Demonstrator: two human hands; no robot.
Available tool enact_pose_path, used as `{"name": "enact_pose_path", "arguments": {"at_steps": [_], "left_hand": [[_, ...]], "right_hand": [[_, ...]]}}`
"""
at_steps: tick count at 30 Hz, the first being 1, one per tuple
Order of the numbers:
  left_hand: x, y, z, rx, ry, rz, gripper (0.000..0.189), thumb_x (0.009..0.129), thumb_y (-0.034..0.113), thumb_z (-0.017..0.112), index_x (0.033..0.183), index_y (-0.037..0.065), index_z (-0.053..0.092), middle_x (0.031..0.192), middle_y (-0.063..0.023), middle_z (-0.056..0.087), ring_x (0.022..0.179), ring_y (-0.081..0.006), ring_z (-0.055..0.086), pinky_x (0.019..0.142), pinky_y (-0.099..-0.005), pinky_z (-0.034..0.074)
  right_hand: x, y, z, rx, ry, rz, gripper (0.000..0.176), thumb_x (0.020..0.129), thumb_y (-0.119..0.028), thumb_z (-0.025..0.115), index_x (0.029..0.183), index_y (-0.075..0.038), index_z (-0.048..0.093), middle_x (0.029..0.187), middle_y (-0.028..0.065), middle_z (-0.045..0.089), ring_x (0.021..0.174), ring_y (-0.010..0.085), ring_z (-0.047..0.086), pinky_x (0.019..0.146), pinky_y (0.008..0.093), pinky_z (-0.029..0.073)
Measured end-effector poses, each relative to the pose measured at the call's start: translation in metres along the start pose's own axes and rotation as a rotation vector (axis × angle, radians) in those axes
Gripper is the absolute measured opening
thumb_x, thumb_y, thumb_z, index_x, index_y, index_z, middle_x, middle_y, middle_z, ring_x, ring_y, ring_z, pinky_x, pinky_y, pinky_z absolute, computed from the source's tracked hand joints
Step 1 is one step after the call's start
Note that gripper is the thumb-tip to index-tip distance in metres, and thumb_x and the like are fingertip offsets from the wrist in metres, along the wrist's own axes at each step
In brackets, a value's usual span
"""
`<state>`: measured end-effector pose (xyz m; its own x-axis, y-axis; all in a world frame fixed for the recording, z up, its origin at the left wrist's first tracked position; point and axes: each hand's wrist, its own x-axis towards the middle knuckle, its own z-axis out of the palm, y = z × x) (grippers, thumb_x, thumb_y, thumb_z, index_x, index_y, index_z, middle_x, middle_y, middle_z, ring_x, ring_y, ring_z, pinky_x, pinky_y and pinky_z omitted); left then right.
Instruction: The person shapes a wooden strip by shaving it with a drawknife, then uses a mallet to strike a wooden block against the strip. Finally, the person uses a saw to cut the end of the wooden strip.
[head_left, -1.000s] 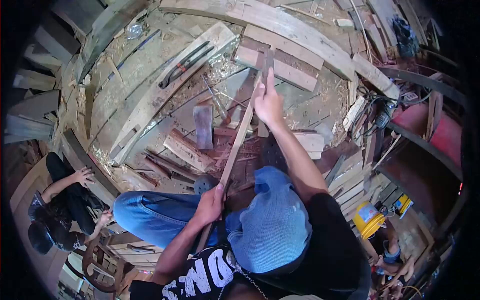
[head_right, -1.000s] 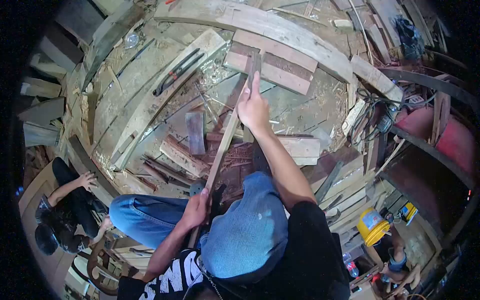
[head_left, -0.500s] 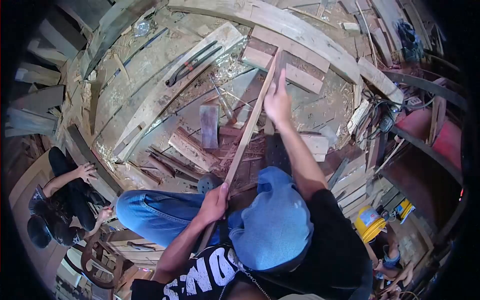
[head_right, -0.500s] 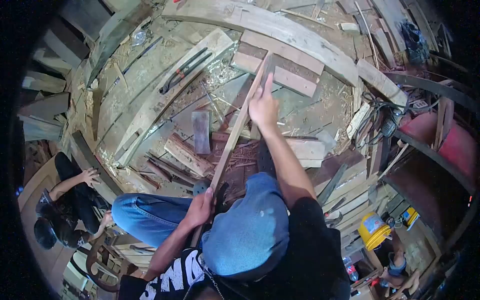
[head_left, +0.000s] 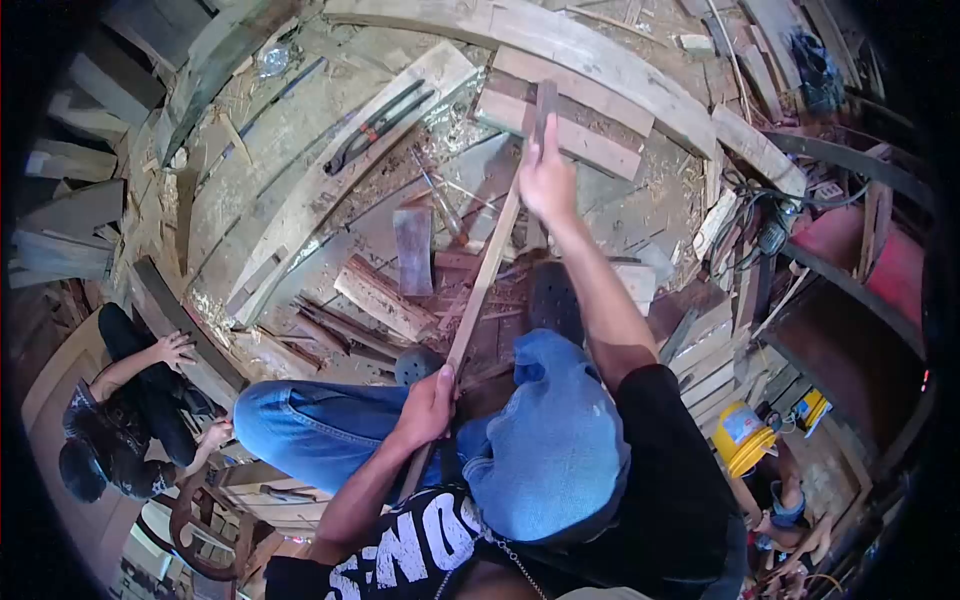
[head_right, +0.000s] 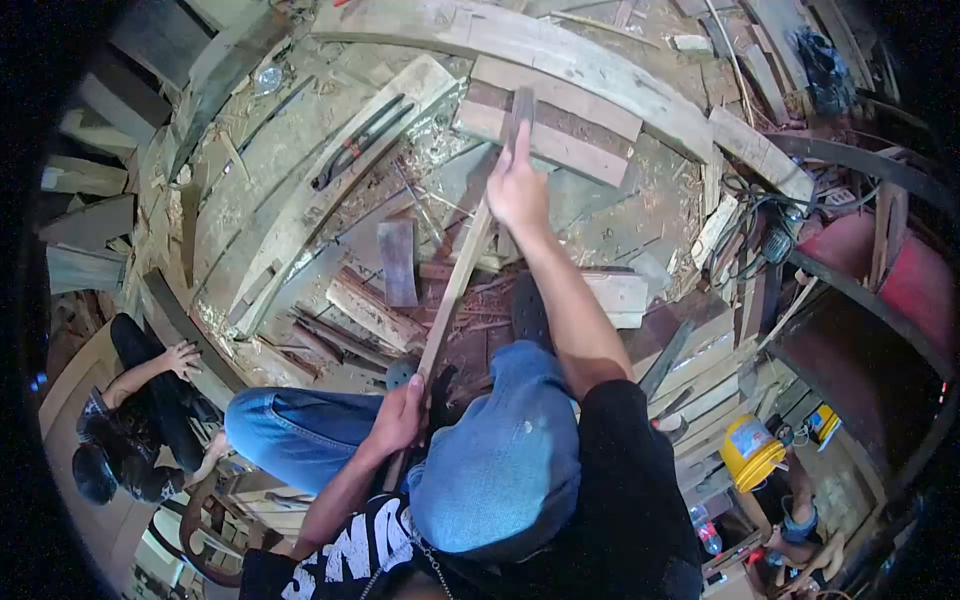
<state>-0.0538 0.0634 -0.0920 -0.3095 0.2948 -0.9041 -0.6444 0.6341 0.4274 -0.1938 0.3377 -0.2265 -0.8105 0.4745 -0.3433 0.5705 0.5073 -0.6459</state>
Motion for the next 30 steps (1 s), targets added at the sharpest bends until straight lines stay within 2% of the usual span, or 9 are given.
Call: {"name": "enact_pose_path", "arguments": {"at_steps": [2,5,10,15,17,21,23,25,30], "left_hand": [[0.000,0.006,0.002,0.026,0.052,0.032,0.055,0.101,0.043,0.025,0.074,0.002,0.049,0.051,-0.0056,0.046,0.041,-0.0164,0.051,0.040,-0.0312,0.044],[0.000,0.005,-0.001,-0.004,-0.007,-0.009,0.052,0.101,0.042,0.026,0.078,0.001,0.050,0.054,-0.0065,0.046,0.039,-0.0172,0.051,0.039,-0.0314,0.045],[0.001,0.003,0.001,0.013,0.020,0.028,0.052,0.101,0.042,0.025,0.078,0.002,0.049,0.053,-0.0070,0.046,0.039,-0.0180,0.052,0.040,-0.0316,0.046],[-0.005,-0.001,0.004,-0.020,-0.013,-0.050,0.053,0.101,0.042,0.024,0.077,0.002,0.049,0.052,-0.0070,0.046,0.038,-0.0177,0.052,0.040,-0.0319,0.045],[0.000,0.003,0.003,0.009,0.040,0.065,0.056,0.101,0.044,0.024,0.074,0.002,0.050,0.051,-0.0054,0.045,0.038,-0.0169,0.049,0.039,-0.0311,0.043],[0.001,0.001,0.004,0.021,0.056,0.080,0.055,0.101,0.044,0.025,0.074,0.002,0.049,0.051,-0.0050,0.045,0.038,-0.0162,0.049,0.039,-0.0308,0.043],[-0.002,0.002,0.002,-0.008,0.016,0.001,0.053,0.101,0.043,0.025,0.075,0.003,0.048,0.051,-0.0051,0.045,0.038,-0.0158,0.049,0.039,-0.0304,0.044],[0.001,0.004,0.001,-0.047,-0.006,-0.048,0.051,0.101,0.042,0.026,0.076,0.003,0.048,0.052,-0.0051,0.045,0.038,-0.0154,0.049,0.038,-0.0300,0.044],[0.001,0.003,-0.003,-0.096,-0.061,-0.024,0.053,0.101,0.044,0.025,0.076,0.003,0.047,0.051,-0.0038,0.044,0.036,-0.0134,0.046,0.036,-0.0284,0.043]], "right_hand": [[-0.009,0.008,0.002,0.085,0.066,-0.165,0.057,0.095,-0.025,0.038,0.146,-0.009,0.019,0.076,0.0271,0.064,0.066,0.0435,0.064,0.065,0.0489,0.055],[0.021,-0.009,-0.015,0.018,-0.030,0.068,0.056,0.095,-0.026,0.039,0.146,-0.013,0.021,0.087,0.0283,0.064,0.076,0.0454,0.064,0.071,0.0489,0.052],[-0.028,0.001,-0.003,0.085,0.039,-0.124,0.055,0.095,-0.023,0.037,0.145,-0.008,0.020,0.080,0.0286,0.064,0.073,0.0463,0.063,0.070,0.0512,0.052],[0.008,0.012,-0.006,-0.017,0.029,-0.004,0.055,0.095,-0.023,0.037,0.145,-0.009,0.021,0.075,0.0262,0.064,0.072,0.0447,0.064,0.069,0.0505,0.052],[-0.014,0.008,0.005,-0.003,0.087,-0.064,0.055,0.096,-0.027,0.035,0.147,-0.015,0.018,0.073,0.0270,0.064,0.075,0.0468,0.063,0.070,0.0517,0.052],[0.000,0.020,-0.016,-0.142,-0.014,-0.103,0.056,0.095,-0.026,0.036,0.147,-0.015,0.018,0.066,0.0231,0.063,0.069,0.0463,0.063,0.069,0.0496,0.053],[-0.007,-0.003,-0.017,0.006,-0.080,0.105,0.054,0.096,-0.024,0.038,0.147,-0.016,0.022,0.057,0.0222,0.059,0.053,0.0434,0.060,0.055,0.0514,0.052],[-0.043,0.009,-0.003,0.021,0.042,-0.231,0.055,0.095,-0.022,0.040,0.147,-0.016,0.022,0.053,0.0219,0.057,0.046,0.0413,0.058,0.048,0.0513,0.050],[-0.112,0.026,-0.036,-0.087,-0.396,-0.526,0.059,0.091,-0.018,0.047,0.146,-0.019,0.027,0.074,0.0219,0.065,0.055,0.0355,0.063,0.051,0.0458,0.053]]}}
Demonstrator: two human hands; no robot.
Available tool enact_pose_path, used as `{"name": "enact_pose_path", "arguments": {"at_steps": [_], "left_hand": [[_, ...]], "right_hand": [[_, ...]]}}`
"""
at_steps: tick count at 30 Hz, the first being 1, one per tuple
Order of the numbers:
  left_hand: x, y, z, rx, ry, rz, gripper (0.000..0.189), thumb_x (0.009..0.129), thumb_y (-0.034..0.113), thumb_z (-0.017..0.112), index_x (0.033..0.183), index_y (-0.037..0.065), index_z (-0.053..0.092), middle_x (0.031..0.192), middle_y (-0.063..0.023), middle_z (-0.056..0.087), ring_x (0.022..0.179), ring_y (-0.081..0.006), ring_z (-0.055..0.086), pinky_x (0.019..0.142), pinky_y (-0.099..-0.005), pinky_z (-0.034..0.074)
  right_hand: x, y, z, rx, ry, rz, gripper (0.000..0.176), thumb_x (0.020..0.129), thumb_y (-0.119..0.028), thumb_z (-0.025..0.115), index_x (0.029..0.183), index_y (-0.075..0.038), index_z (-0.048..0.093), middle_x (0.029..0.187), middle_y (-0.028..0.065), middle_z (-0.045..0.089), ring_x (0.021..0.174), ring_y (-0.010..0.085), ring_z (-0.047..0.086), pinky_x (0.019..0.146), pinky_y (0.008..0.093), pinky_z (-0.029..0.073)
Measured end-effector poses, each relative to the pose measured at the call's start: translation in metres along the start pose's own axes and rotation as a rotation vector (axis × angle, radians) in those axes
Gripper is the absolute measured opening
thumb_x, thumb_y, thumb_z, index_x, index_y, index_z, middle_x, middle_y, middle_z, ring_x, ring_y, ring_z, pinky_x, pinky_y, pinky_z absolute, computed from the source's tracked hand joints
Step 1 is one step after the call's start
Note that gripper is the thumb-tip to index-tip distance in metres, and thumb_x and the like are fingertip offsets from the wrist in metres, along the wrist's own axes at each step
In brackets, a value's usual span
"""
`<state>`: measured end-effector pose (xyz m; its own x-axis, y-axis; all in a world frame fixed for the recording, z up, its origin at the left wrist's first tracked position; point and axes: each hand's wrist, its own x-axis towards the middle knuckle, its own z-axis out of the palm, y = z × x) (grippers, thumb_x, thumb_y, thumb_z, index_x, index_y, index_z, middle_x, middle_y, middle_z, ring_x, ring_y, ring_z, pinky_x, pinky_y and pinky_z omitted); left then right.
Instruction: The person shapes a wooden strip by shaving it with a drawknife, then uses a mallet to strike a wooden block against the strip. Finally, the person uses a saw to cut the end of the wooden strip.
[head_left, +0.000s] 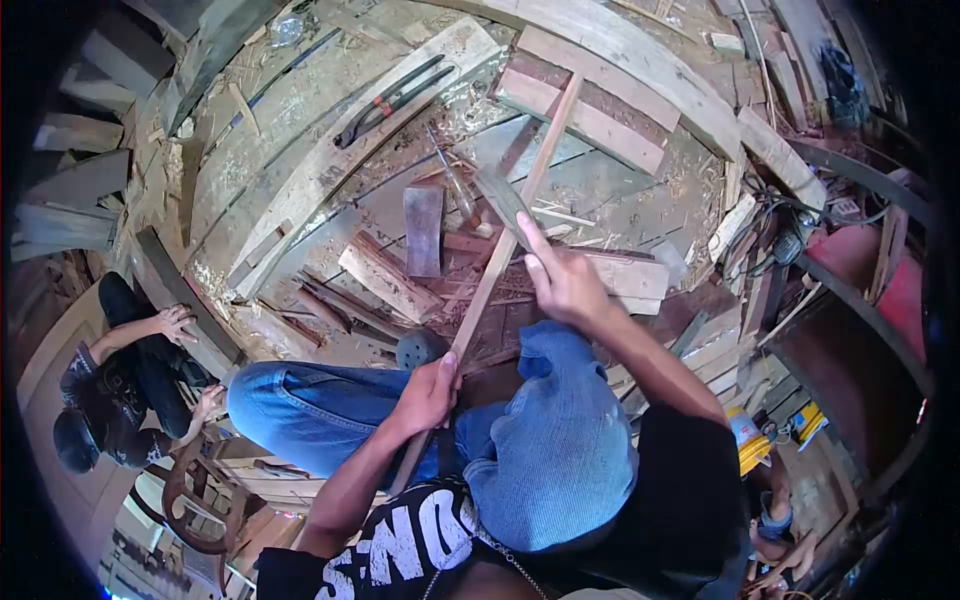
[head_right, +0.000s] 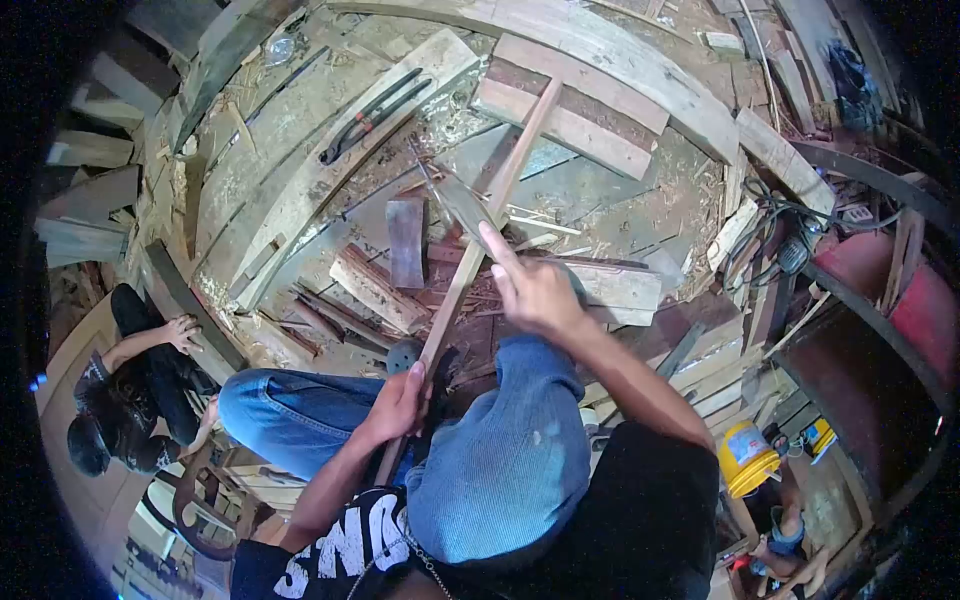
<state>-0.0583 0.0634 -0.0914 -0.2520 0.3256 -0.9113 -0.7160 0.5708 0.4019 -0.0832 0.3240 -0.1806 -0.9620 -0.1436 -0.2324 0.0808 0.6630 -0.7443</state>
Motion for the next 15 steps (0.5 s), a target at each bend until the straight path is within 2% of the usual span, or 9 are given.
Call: {"name": "enact_pose_path", "arguments": {"at_steps": [1,3,5,7,9,10,11,13,15], "left_hand": [[-0.001,-0.001,0.000,-0.001,-0.011,-0.011,0.053,0.101,0.044,0.025,0.076,0.003,0.047,0.051,-0.0038,0.044,0.036,-0.0134,0.046,0.036,-0.0284,0.043],[0.000,-0.002,0.000,-0.054,-0.022,-0.053,0.053,0.100,0.045,0.024,0.075,0.004,0.046,0.050,-0.0032,0.043,0.034,-0.0130,0.044,0.035,-0.0280,0.042],[-0.003,-0.002,0.000,-0.062,-0.018,-0.085,0.053,0.101,0.045,0.023,0.074,0.004,0.045,0.047,-0.0030,0.041,0.033,-0.0132,0.043,0.035,-0.0283,0.042],[0.000,0.001,-0.003,-0.113,-0.070,-0.064,0.055,0.100,0.047,0.022,0.073,0.004,0.044,0.045,-0.0028,0.039,0.032,-0.0134,0.042,0.035,-0.0288,0.042],[0.000,-0.004,-0.003,-0.182,-0.091,-0.105,0.056,0.100,0.047,0.021,0.072,0.005,0.043,0.043,-0.0025,0.038,0.031,-0.0134,0.040,0.035,-0.0289,0.042],[0.001,-0.001,-0.003,-0.177,-0.075,-0.111,0.056,0.100,0.047,0.020,0.071,0.005,0.043,0.043,-0.0022,0.037,0.031,-0.0133,0.039,0.035,-0.0289,0.042],[0.001,0.000,-0.003,-0.170,-0.067,-0.123,0.056,0.100,0.047,0.020,0.070,0.005,0.042,0.043,-0.0020,0.037,0.031,-0.0132,0.039,0.035,-0.0289,0.042],[0.004,-0.002,-0.008,-0.197,-0.110,-0.131,0.056,0.100,0.048,0.021,0.070,0.005,0.042,0.043,-0.0019,0.037,0.031,-0.0130,0.038,0.035,-0.0288,0.042],[-0.001,0.002,-0.004,-0.240,-0.098,-0.133,0.057,0.100,0.049,0.022,0.071,0.005,0.043,0.042,-0.0020,0.037,0.031,-0.0131,0.039,0.034,-0.0286,0.041]], "right_hand": [[0.003,0.019,0.004,-0.059,0.074,-0.130,0.056,0.092,-0.019,0.047,0.145,-0.018,0.029,0.073,0.0211,0.065,0.053,0.0327,0.062,0.049,0.0426,0.053],[0.029,0.036,-0.005,-0.045,0.243,-0.036,0.053,0.094,-0.022,0.045,0.145,-0.018,0.029,0.067,0.0199,0.064,0.048,0.0309,0.061,0.046,0.0414,0.053],[0.056,0.056,-0.021,-0.082,0.209,0.331,0.051,0.096,-0.024,0.041,0.145,-0.018,0.027,0.059,0.0183,0.061,0.044,0.0312,0.060,0.043,0.0428,0.053],[0.045,0.045,-0.002,-0.021,0.283,0.260,0.054,0.095,-0.025,0.043,0.146,-0.019,0.026,0.055,0.0172,0.059,0.042,0.0319,0.058,0.043,0.0452,0.053],[0.009,0.009,0.003,0.058,0.155,-0.118,0.058,0.094,-0.027,0.045,0.147,-0.020,0.022,0.055,0.0172,0.058,0.043,0.0313,0.058,0.042,0.0445,0.052],[-0.004,0.008,0.002,-0.078,0.049,-0.204,0.058,0.095,-0.025,0.045,0.147,-0.021,0.022,0.056,0.0176,0.057,0.044,0.0309,0.058,0.041,0.0434,0.052],[0.007,0.018,-0.011,-0.076,0.048,-0.200,0.058,0.095,-0.025,0.045,0.147,-0.021,0.022,0.056,0.0176,0.057,0.044,0.0309,0.058,0.041,0.0434,0.052],[0.037,0.037,-0.036,-0.133,-0.037,0.225,0.058,0.093,-0.019,0.049,0.146,-0.021,0.025,0.074,0.0290,0.062,0.049,0.0357,0.061,0.043,0.0452,0.050],[0.012,0.025,-0.011,0.004,-0.059,0.114,0.058,0.093,-0.018,0.049,0.146,-0.021,0.026,0.069,0.0254,0.061,0.048,0.0325,0.060,0.044,0.0414,0.050]]}}
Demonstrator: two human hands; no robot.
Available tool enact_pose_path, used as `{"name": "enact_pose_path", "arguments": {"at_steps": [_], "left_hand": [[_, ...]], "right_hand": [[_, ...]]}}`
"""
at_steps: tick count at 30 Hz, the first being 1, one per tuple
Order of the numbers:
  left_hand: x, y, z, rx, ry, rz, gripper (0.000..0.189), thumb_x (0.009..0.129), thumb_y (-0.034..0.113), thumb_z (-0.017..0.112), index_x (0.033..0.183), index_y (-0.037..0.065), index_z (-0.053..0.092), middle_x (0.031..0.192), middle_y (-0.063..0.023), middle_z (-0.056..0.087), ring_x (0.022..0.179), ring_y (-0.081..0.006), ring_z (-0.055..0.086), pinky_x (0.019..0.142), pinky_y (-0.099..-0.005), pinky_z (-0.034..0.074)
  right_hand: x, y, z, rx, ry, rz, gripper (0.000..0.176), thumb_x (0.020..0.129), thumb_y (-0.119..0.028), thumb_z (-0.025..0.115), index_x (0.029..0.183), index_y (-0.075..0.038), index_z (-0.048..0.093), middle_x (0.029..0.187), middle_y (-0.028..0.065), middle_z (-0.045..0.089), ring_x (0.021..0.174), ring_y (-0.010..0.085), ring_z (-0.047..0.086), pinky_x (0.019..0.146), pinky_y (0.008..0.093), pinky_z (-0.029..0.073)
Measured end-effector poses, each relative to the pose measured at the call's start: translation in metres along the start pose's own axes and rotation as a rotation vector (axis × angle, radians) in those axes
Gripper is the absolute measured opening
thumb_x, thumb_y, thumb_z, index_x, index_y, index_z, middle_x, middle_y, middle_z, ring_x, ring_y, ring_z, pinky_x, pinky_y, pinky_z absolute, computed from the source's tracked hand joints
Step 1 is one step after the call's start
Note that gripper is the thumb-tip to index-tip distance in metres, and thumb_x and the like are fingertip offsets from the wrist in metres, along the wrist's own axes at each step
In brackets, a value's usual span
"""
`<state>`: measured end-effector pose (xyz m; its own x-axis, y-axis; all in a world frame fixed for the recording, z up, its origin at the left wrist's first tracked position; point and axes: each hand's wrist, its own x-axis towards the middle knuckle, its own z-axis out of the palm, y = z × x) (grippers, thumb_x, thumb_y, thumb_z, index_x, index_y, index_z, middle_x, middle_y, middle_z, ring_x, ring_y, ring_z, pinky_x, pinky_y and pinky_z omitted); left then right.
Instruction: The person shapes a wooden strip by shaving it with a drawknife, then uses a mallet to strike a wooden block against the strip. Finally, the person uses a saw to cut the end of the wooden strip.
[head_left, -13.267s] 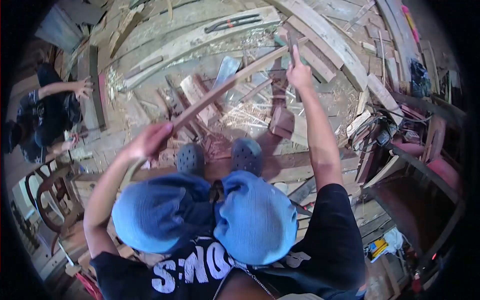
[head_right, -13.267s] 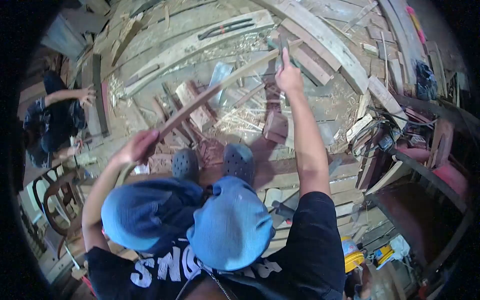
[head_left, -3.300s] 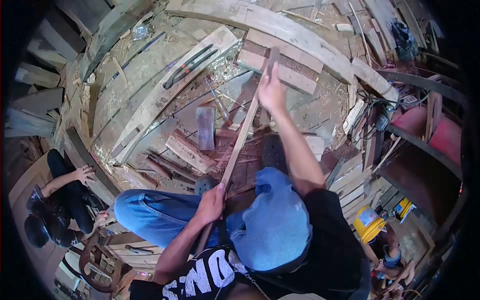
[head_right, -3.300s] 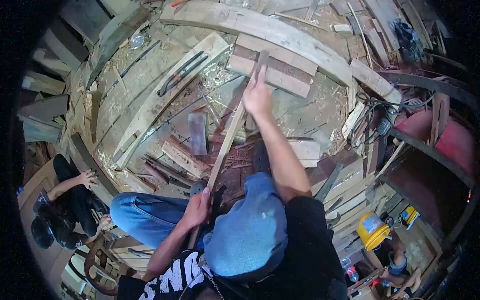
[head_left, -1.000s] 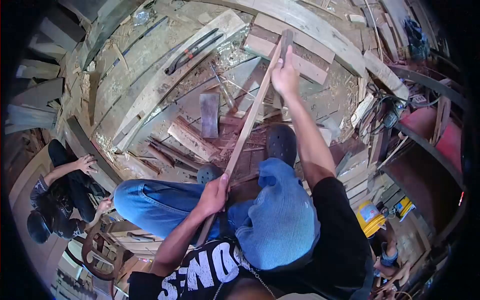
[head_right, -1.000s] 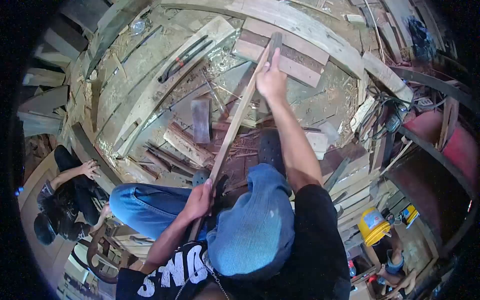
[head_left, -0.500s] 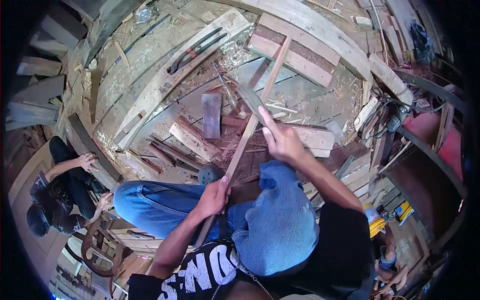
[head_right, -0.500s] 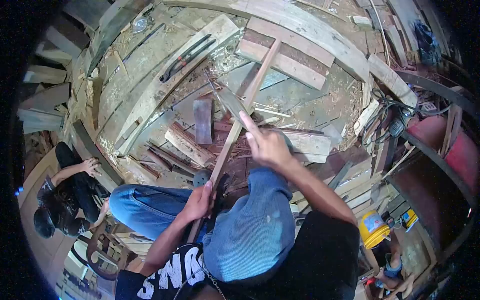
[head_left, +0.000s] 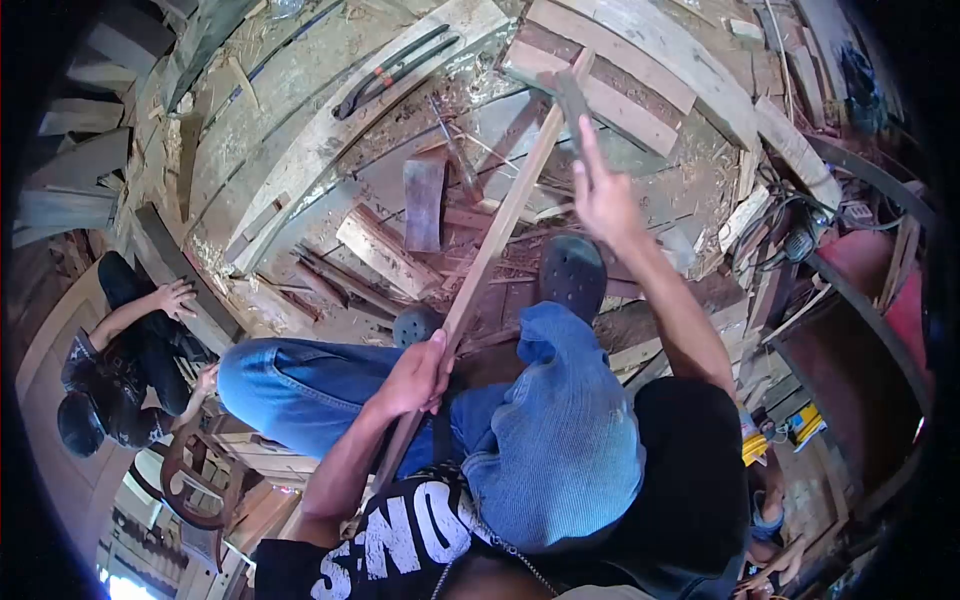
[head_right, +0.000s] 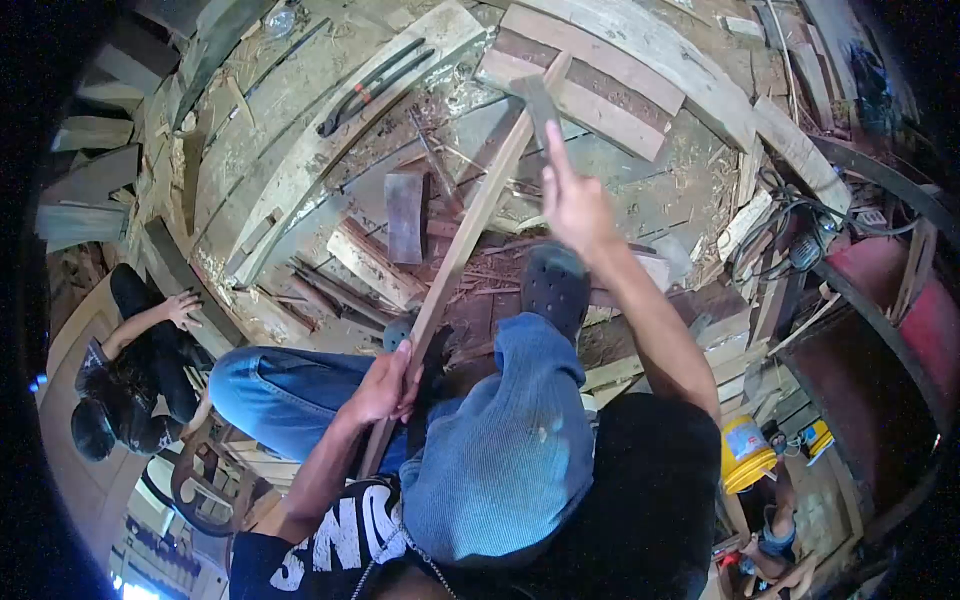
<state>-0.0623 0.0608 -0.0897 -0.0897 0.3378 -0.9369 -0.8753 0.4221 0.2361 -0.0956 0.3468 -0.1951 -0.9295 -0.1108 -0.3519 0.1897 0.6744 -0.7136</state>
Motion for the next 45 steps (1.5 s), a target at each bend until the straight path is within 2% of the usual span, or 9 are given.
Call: {"name": "enact_pose_path", "arguments": {"at_steps": [4,15,18,20,22,26,30,31,45], "left_hand": [[0.001,-0.003,0.000,0.055,0.019,0.011,0.057,0.100,0.050,0.022,0.071,0.005,0.043,0.042,-0.0026,0.037,0.030,-0.0132,0.038,0.034,-0.0287,0.040],[-0.002,0.009,-0.001,0.016,0.016,0.019,0.060,0.099,0.052,0.022,0.068,0.005,0.043,0.042,-0.0025,0.035,0.030,-0.0143,0.038,0.034,-0.0297,0.040],[-0.007,0.010,0.002,-0.037,-0.033,-0.001,0.060,0.099,0.052,0.020,0.069,0.005,0.043,0.041,-0.0031,0.035,0.030,-0.0150,0.037,0.034,-0.0298,0.039],[-0.006,0.004,0.008,0.005,0.032,0.006,0.059,0.099,0.052,0.021,0.069,0.006,0.043,0.041,-0.0030,0.035,0.029,-0.0146,0.037,0.033,-0.0297,0.039],[-0.003,0.008,0.004,-0.009,0.015,0.008,0.059,0.099,0.052,0.021,0.069,0.006,0.043,0.041,-0.0030,0.035,0.030,-0.0147,0.038,0.034,-0.0293,0.039],[-0.004,0.019,0.009,-0.017,0.058,-0.014,0.060,0.099,0.053,0.021,0.069,0.006,0.042,0.041,-0.0028,0.035,0.030,-0.0146,0.037,0.034,-0.0292,0.039],[-0.006,0.013,0.007,-0.002,0.040,0.000,0.060,0.099,0.052,0.021,0.069,0.005,0.043,0.042,-0.0027,0.036,0.030,-0.0138,0.037,0.034,-0.0290,0.039],[-0.008,0.013,0.008,-0.018,0.025,-0.001,0.060,0.099,0.052,0.021,0.069,0.005,0.043,0.042,-0.0026,0.036,0.030,-0.0137,0.037,0.034,-0.0291,0.039],[-0.015,0.013,0.015,-0.049,0.000,-0.042,0.059,0.099,0.053,0.020,0.073,0.005,0.041,0.041,-0.0025,0.034,0.029,-0.0139,0.036,0.034,-0.0293,0.041]], "right_hand": [[-0.021,-0.032,-0.012,-0.229,-0.241,-0.445,0.059,0.091,-0.021,0.049,0.146,-0.023,0.027,0.054,0.0140,0.057,0.039,0.0271,0.055,0.035,0.0381,0.045],[0.007,0.008,-0.014,-0.231,-0.137,-0.078,0.055,0.094,-0.017,0.047,0.145,-0.018,0.027,0.054,0.0143,0.056,0.042,0.0270,0.056,0.041,0.0417,0.050],[-0.012,-0.018,-0.001,0.444,-0.236,0.055,0.040,0.096,-0.025,0.046,0.135,-0.016,0.046,0.064,0.0177,0.063,0.057,0.0268,0.064,0.055,0.0387,0.054],[-0.016,-0.029,-0.006,-0.198,0.089,-0.792,0.051,0.086,-0.015,0.056,0.136,-0.018,0.046,0.066,0.0185,0.063,0.052,0.0273,0.061,0.055,0.0364,0.054],[0.007,0.000,-0.034,-0.354,0.006,-0.262,0.056,0.090,-0.015,0.051,0.143,-0.018,0.034,0.061,0.0187,0.060,0.045,0.0275,0.058,0.046,0.0379,0.052],[-0.012,-0.018,-0.015,0.193,-0.197,-0.165,0.055,0.095,-0.022,0.046,0.146,-0.021,0.026,0.053,0.0145,0.059,0.041,0.0246,0.056,0.034,0.0331,0.044],[0.028,0.025,-0.042,-0.304,0.053,-0.191,0.054,0.096,-0.022,0.045,0.146,-0.018,0.026,0.052,0.0136,0.055,0.039,0.0237,0.053,0.042,0.0389,0.050],[0.052,0.016,-0.070,-0.265,0.006,0.209,0.059,0.093,-0.018,0.049,0.146,-0.017,0.025,0.055,0.0159,0.058,0.040,0.0239,0.055,0.042,0.0378,0.051],[0.068,0.079,-0.055,-0.185,0.226,-0.136,0.060,0.092,-0.017,0.047,0.146,-0.023,0.022,0.057,0.0202,0.059,0.047,0.0333,0.060,0.047,0.0463,0.053]]}}
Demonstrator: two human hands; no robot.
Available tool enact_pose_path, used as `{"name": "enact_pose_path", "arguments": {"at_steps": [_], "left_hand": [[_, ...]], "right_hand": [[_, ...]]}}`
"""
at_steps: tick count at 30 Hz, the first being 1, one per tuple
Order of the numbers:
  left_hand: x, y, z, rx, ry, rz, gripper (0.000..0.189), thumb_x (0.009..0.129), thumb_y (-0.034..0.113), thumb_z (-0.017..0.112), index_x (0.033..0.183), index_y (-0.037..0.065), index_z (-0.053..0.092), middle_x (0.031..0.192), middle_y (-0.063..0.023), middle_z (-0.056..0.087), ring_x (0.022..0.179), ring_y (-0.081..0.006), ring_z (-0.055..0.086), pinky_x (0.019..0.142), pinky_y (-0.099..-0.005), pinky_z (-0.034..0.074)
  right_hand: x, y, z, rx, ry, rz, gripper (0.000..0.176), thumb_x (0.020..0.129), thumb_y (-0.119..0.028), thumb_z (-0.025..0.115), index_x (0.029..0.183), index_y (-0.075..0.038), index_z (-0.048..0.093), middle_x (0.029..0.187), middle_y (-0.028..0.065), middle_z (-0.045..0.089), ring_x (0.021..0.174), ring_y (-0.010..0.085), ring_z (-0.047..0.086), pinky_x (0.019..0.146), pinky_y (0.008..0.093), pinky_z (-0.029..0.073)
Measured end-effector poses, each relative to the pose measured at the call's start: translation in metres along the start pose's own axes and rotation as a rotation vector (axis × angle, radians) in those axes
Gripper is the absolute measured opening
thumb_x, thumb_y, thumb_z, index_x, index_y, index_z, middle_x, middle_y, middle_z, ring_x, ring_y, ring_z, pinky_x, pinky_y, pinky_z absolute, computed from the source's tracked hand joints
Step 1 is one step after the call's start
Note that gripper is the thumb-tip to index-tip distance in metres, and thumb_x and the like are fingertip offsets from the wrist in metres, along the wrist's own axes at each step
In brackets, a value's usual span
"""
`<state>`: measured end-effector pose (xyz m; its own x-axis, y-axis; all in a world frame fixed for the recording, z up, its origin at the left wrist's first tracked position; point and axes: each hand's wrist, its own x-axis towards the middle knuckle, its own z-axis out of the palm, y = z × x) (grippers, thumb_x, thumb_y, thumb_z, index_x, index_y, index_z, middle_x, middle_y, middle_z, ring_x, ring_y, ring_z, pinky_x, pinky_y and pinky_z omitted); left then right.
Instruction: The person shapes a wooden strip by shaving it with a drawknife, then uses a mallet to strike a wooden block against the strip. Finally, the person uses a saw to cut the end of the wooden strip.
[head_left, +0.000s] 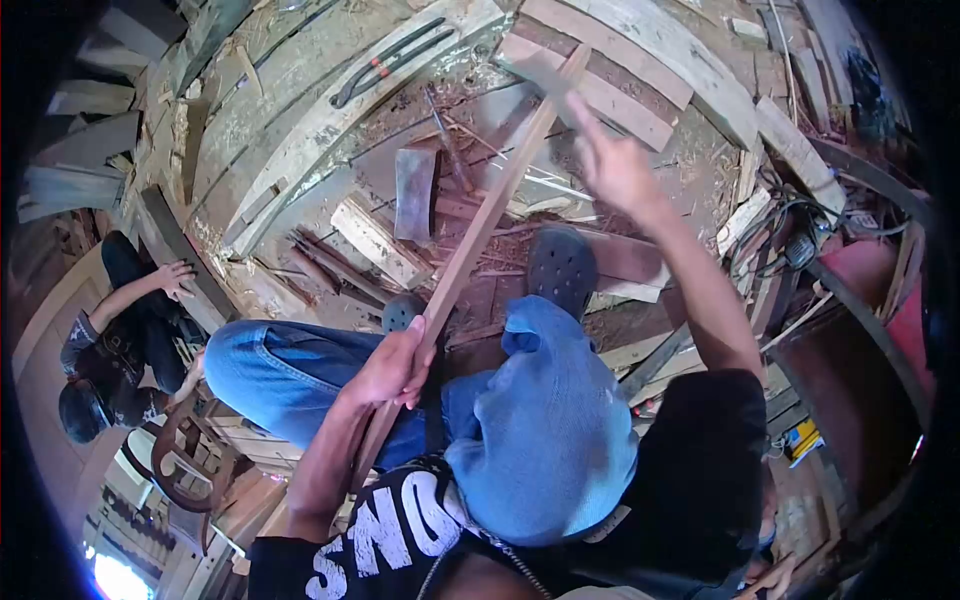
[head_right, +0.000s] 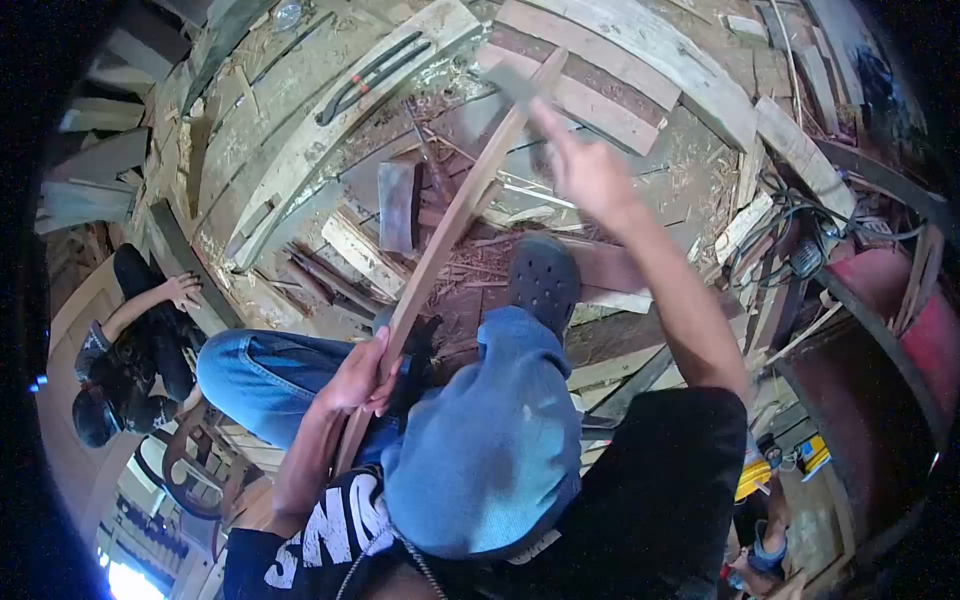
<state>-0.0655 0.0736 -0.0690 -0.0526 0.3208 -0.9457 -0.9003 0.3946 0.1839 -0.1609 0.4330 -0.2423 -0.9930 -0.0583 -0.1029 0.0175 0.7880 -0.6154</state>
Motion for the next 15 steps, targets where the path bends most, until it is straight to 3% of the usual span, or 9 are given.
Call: {"name": "enact_pose_path", "arguments": {"at_steps": [1,2,3,4,8,10,12,14,15], "left_hand": [[0.000,0.003,-0.003,-0.018,-0.006,-0.001,0.059,0.099,0.054,0.020,0.073,0.005,0.041,0.042,-0.0025,0.034,0.029,-0.0140,0.036,0.034,-0.0294,0.041],[-0.001,0.004,-0.002,-0.030,-0.012,0.000,0.059,0.099,0.054,0.020,0.073,0.005,0.041,0.042,-0.0025,0.034,0.029,-0.0141,0.035,0.034,-0.0294,0.041],[0.001,0.008,-0.005,-0.023,-0.006,0.014,0.059,0.099,0.054,0.020,0.073,0.005,0.041,0.042,-0.0025,0.034,0.029,-0.0141,0.035,0.034,-0.0294,0.041],[0.005,0.009,-0.003,-0.023,-0.001,0.021,0.059,0.099,0.054,0.020,0.073,0.005,0.041,0.042,-0.0025,0.034,0.029,-0.0139,0.035,0.034,-0.0295,0.041],[-0.001,0.002,-0.001,-0.034,-0.004,-0.032,0.059,0.098,0.054,0.020,0.073,0.005,0.042,0.042,-0.0023,0.034,0.029,-0.0135,0.035,0.034,-0.0296,0.040],[-0.005,0.001,-0.002,-0.049,-0.004,-0.034,0.059,0.098,0.054,0.020,0.072,0.005,0.042,0.042,-0.0022,0.033,0.029,-0.0134,0.035,0.034,-0.0296,0.041],[-0.001,0.006,-0.002,0.003,-0.019,-0.012,0.059,0.098,0.054,0.020,0.072,0.005,0.042,0.042,-0.0021,0.033,0.029,-0.0133,0.036,0.034,-0.0293,0.041],[0.002,0.000,-0.001,-0.014,-0.006,-0.023,0.059,0.098,0.054,0.020,0.073,0.006,0.042,0.042,-0.0022,0.033,0.029,-0.0133,0.036,0.034,-0.0295,0.041],[0.002,-0.001,-0.001,-0.012,0.010,-0.015,0.059,0.098,0.054,0.020,0.073,0.006,0.042,0.042,-0.0022,0.034,0.029,-0.0132,0.036,0.034,-0.0296,0.041]], "right_hand": [[0.011,0.013,-0.004,-0.103,0.024,0.068,0.061,0.092,-0.016,0.047,0.147,-0.021,0.021,0.057,0.0199,0.059,0.046,0.0334,0.059,0.044,0.0469,0.052],[0.022,-0.007,-0.021,-0.129,-0.218,0.334,0.061,0.092,-0.016,0.047,0.147,-0.020,0.021,0.052,0.0181,0.056,0.044,0.0334,0.058,0.044,0.0472,0.052],[0.005,-0.025,-0.004,-0.083,-0.038,0.132,0.065,0.090,-0.014,0.050,0.147,-0.022,0.021,0.048,0.0160,0.053,0.040,0.0308,0.054,0.040,0.0459,0.050],[-0.001,-0.036,-0.004,-0.089,-0.037,0.118,0.065,0.090,-0.014,0.050,0.147,-0.022,0.021,0.048,0.0160,0.053,0.040,0.0308,0.054,0.040,0.0459,0.050],[-0.020,-0.054,-0.004,0.210,-0.252,-0.167,0.064,0.088,-0.014,0.052,0.145,-0.027,0.026,0.048,0.0133,0.053,0.040,0.0304,0.055,0.040,0.0437,0.050],[0.017,-0.041,-0.022,-0.144,-0.175,0.294,0.065,0.089,-0.013,0.051,0.147,-0.023,0.022,0.059,0.0193,0.060,0.048,0.0322,0.061,0.050,0.0426,0.055],[-0.013,-0.055,-0.012,0.056,-0.139,0.087,0.066,0.089,-0.014,0.051,0.147,-0.024,0.021,0.057,0.0188,0.059,0.046,0.0313,0.060,0.049,0.0430,0.054],[-0.044,-0.074,-0.012,0.054,-0.377,-0.196,0.065,0.089,-0.014,0.054,0.146,-0.028,0.025,0.056,0.0177,0.058,0.045,0.0320,0.058,0.048,0.0434,0.053],[-0.029,-0.055,-0.006,0.059,-0.151,-0.176,0.063,0.089,-0.016,0.054,0.144,-0.030,0.028,0.058,0.0163,0.059,0.045,0.0332,0.058,0.049,0.0429,0.054]]}}
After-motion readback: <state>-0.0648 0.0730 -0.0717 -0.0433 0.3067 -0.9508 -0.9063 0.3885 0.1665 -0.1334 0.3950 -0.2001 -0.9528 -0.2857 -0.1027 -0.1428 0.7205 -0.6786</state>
